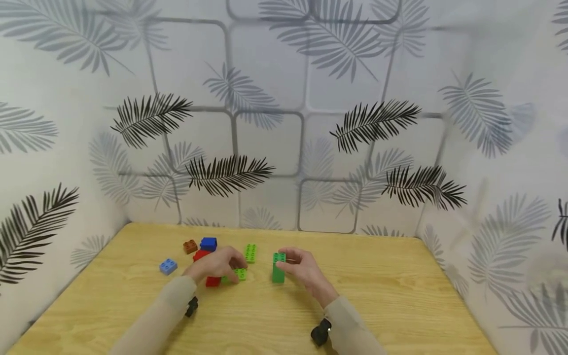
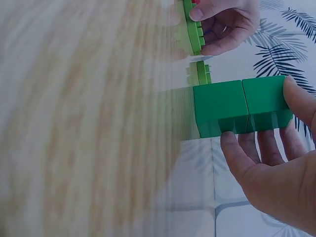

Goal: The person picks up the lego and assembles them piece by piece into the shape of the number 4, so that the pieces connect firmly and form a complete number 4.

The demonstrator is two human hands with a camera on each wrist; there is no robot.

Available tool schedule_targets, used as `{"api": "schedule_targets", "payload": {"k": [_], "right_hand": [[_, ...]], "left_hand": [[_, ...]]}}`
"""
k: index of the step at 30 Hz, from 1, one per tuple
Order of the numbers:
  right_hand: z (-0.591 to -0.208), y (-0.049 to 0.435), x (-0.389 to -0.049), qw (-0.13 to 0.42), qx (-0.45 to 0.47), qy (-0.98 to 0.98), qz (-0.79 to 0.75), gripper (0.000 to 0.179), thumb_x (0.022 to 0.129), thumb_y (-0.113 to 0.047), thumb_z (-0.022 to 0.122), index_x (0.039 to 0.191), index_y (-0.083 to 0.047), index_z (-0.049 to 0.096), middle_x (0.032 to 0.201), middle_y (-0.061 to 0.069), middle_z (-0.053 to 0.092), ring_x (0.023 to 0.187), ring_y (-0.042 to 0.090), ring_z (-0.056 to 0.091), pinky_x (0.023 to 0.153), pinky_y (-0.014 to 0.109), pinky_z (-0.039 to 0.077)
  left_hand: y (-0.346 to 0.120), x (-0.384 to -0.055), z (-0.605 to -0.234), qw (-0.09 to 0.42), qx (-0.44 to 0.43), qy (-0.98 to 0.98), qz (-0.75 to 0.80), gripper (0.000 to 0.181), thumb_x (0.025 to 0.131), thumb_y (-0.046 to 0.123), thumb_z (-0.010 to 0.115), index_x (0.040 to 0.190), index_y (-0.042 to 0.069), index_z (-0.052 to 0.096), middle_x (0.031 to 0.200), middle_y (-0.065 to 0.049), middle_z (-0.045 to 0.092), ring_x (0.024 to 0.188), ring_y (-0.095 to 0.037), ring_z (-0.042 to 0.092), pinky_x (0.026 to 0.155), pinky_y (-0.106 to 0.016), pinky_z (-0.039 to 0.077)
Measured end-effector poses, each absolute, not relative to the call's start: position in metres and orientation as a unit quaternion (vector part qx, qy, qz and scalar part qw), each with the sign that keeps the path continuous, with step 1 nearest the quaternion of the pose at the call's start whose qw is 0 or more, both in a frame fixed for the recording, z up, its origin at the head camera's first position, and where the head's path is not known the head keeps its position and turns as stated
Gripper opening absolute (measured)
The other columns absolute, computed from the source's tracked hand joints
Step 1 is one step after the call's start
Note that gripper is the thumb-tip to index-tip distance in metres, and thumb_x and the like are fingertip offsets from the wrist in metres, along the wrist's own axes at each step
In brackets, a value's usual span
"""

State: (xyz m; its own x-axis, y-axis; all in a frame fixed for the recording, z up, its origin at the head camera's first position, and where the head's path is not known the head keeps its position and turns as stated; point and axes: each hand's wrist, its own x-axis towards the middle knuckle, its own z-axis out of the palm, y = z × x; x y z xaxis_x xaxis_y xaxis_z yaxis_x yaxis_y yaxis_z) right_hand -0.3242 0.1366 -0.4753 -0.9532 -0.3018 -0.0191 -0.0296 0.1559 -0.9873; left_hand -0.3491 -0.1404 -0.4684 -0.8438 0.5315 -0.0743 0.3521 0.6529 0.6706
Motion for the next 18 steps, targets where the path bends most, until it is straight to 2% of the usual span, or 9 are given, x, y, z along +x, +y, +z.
{"api": "schedule_targets", "payload": {"k": [8,15,18], "right_hand": [[-0.477,0.133,-0.326,0.113,-0.110,0.751,-0.641,0.049,0.091,-0.017,0.072,0.134,-0.001,0.056,0.128,0.016,0.060,0.107,0.017,0.060,0.095,0.037,0.053],[-0.475,0.135,-0.325,0.106,-0.104,0.748,-0.647,0.047,0.092,-0.017,0.070,0.134,-0.002,0.056,0.131,0.017,0.059,0.109,0.017,0.061,0.095,0.039,0.053],[-0.476,0.137,-0.322,0.103,-0.101,0.750,-0.646,0.048,0.092,-0.017,0.070,0.135,-0.001,0.056,0.130,0.017,0.060,0.108,0.017,0.061,0.094,0.040,0.053]], "left_hand": [[-0.142,-0.351,-0.471,0.144,0.245,0.899,0.332,0.037,0.073,0.002,0.083,0.108,0.006,0.074,0.106,-0.002,0.072,0.098,-0.019,0.065,0.089,-0.040,0.054],[-0.135,-0.356,-0.470,0.115,0.242,0.890,0.368,0.033,0.078,0.010,0.081,0.111,0.009,0.074,0.110,-0.001,0.072,0.103,-0.022,0.064,0.089,-0.039,0.055],[-0.129,-0.355,-0.470,0.107,0.244,0.880,0.394,0.038,0.078,0.013,0.081,0.115,0.008,0.073,0.114,-0.003,0.071,0.107,-0.024,0.064,0.091,-0.042,0.054]]}}
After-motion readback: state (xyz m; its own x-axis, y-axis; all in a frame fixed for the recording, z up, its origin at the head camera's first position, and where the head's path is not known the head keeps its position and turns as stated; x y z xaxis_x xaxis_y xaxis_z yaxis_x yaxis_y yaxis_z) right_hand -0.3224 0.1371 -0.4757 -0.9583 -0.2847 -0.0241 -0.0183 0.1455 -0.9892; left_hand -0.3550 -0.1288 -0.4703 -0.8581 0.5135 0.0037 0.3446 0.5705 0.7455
